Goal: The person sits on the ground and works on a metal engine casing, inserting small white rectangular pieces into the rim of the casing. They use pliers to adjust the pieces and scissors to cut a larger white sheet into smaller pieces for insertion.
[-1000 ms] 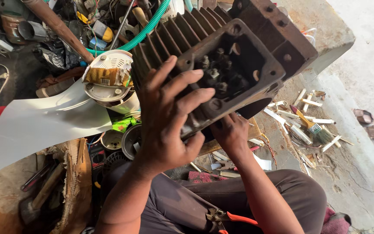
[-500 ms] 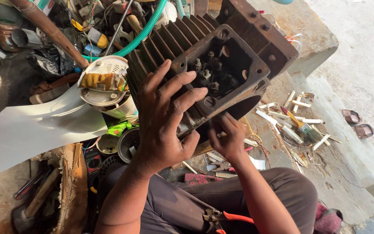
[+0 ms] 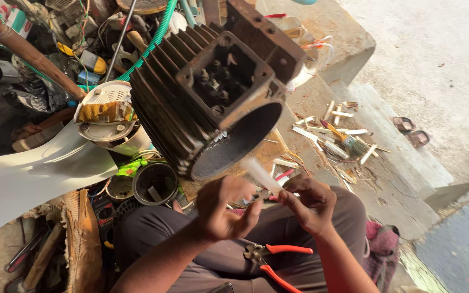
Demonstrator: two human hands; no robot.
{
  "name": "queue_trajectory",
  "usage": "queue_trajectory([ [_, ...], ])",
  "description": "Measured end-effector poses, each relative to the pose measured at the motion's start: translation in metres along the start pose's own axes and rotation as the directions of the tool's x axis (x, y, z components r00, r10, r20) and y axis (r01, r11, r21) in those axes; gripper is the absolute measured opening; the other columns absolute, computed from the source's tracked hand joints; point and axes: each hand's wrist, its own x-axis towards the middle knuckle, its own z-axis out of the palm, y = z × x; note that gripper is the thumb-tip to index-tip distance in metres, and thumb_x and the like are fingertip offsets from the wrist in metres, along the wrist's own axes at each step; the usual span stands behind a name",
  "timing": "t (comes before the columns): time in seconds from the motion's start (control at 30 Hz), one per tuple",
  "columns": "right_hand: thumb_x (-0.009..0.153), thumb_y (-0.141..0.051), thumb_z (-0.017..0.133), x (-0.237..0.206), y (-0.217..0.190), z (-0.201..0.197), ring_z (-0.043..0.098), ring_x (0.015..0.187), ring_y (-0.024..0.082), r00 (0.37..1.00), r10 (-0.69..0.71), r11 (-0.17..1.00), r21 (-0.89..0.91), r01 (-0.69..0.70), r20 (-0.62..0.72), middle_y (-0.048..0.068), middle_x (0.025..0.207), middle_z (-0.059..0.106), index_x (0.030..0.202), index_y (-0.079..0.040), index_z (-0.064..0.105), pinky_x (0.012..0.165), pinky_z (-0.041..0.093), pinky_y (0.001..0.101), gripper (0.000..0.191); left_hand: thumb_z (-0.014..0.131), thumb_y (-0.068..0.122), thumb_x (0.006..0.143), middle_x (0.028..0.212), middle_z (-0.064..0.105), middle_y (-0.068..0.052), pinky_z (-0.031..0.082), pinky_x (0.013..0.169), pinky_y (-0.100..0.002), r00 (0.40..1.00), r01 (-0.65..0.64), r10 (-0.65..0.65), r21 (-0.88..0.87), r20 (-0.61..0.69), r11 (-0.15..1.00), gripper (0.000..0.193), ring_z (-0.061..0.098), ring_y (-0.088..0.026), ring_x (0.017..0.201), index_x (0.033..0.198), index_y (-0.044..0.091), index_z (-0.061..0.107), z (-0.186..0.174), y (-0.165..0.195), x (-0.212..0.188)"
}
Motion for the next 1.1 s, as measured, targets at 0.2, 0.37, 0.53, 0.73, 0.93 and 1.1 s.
queue_trajectory([
  [0.2, 0.089, 0.0, 0.073, -0.013, 0.004, -0.001, 0.072, 0.077, 0.017, 0.967, 0.253, 0.957, 0.14, -0.254, 0.028, 0.01, 0.088, 0.072, 0.091, 0.005, 0.068, 0.072, 0.061, 0.0302, 0.008, 0.074, 0.026, 0.09, 0.095, 0.071, -0.002, 0.061, 0.073, -0.025, 0.697, 0.678, -0.667, -0.543, 0.263, 0.495, 0.043, 0.072, -0.01, 0.083, 0.119, 0.002, 0.056, 0.027, -0.037, -0.053],
  [0.37, 0.09, -0.004, 0.074, -0.013, 0.04, 0.007, 0.071, 0.072, 0.018, 0.872, 0.484, 0.793, 0.384, -0.473, 0.076, 0.01, 0.08, 0.072, 0.092, 0.002, 0.066, 0.069, 0.059, 0.0295, 0.01, 0.071, 0.016, 0.099, 0.092, 0.076, -0.008, 0.061, 0.074, -0.027, 0.62, 0.696, -0.728, -0.632, 0.291, 0.34, 0.022, 0.072, -0.012, 0.081, 0.105, -0.006, 0.071, 0.044, -0.067, -0.077],
  [0.53, 0.091, -0.004, 0.079, -0.031, 0.058, -0.008, 0.065, 0.067, 0.015, 0.85, 0.516, 0.764, 0.395, -0.51, 0.1, 0.008, 0.08, 0.071, 0.091, 0.002, 0.066, 0.061, 0.052, 0.0273, 0.014, 0.069, 0.015, 0.1, 0.09, 0.077, -0.007, 0.058, 0.07, -0.025, 0.498, 0.751, -0.819, -0.614, 0.285, 0.243, 0.02, 0.071, -0.01, 0.078, 0.106, -0.004, 0.075, 0.056, -0.078, -0.104],
  [0.73, 0.087, -0.017, 0.075, 0.027, 0.089, -0.068, 0.071, 0.074, 0.019, 0.891, 0.432, 0.713, -0.554, -0.43, -0.136, 0.009, 0.082, 0.075, 0.103, -0.002, 0.071, 0.067, 0.058, 0.0336, 0.022, 0.071, 0.02, 0.093, 0.082, 0.077, -0.011, 0.059, 0.061, -0.033, 0.397, 0.9, -0.832, 0.011, 0.388, 0.435, 0.022, 0.075, -0.016, 0.072, 0.11, 0.007, 0.074, 0.068, -0.089, -0.132],
  [0.93, 0.074, -0.018, 0.089, 0.07, 0.129, -0.051, 0.073, 0.1, 0.034, 0.594, 0.804, 0.018, -1.0, 0.017, 0.025, 0.016, 0.102, 0.076, 0.101, -0.007, 0.077, 0.085, 0.058, 0.0433, 0.031, 0.075, 0.018, 0.089, 0.09, 0.078, -0.015, 0.055, 0.07, -0.045, 0.664, 0.551, -0.68, 0.412, 0.31, 0.726, 0.016, 0.072, -0.035, 0.081, 0.102, 0.01, 0.078, 0.087, -0.134, -0.154],
  [1.1, 0.065, -0.019, 0.097, 0.063, 0.129, -0.041, 0.069, 0.11, 0.033, 0.483, 0.875, -0.02, -0.997, 0.071, 0.017, 0.014, 0.109, 0.074, 0.106, -0.009, 0.072, 0.089, 0.057, 0.0432, 0.049, 0.064, 0.018, 0.095, 0.091, 0.078, -0.011, 0.059, 0.071, -0.035, 0.343, 0.831, -0.863, 0.308, 0.371, 0.463, 0.021, 0.078, -0.024, 0.068, 0.112, 0.013, 0.076, 0.086, -0.141, -0.15],
])
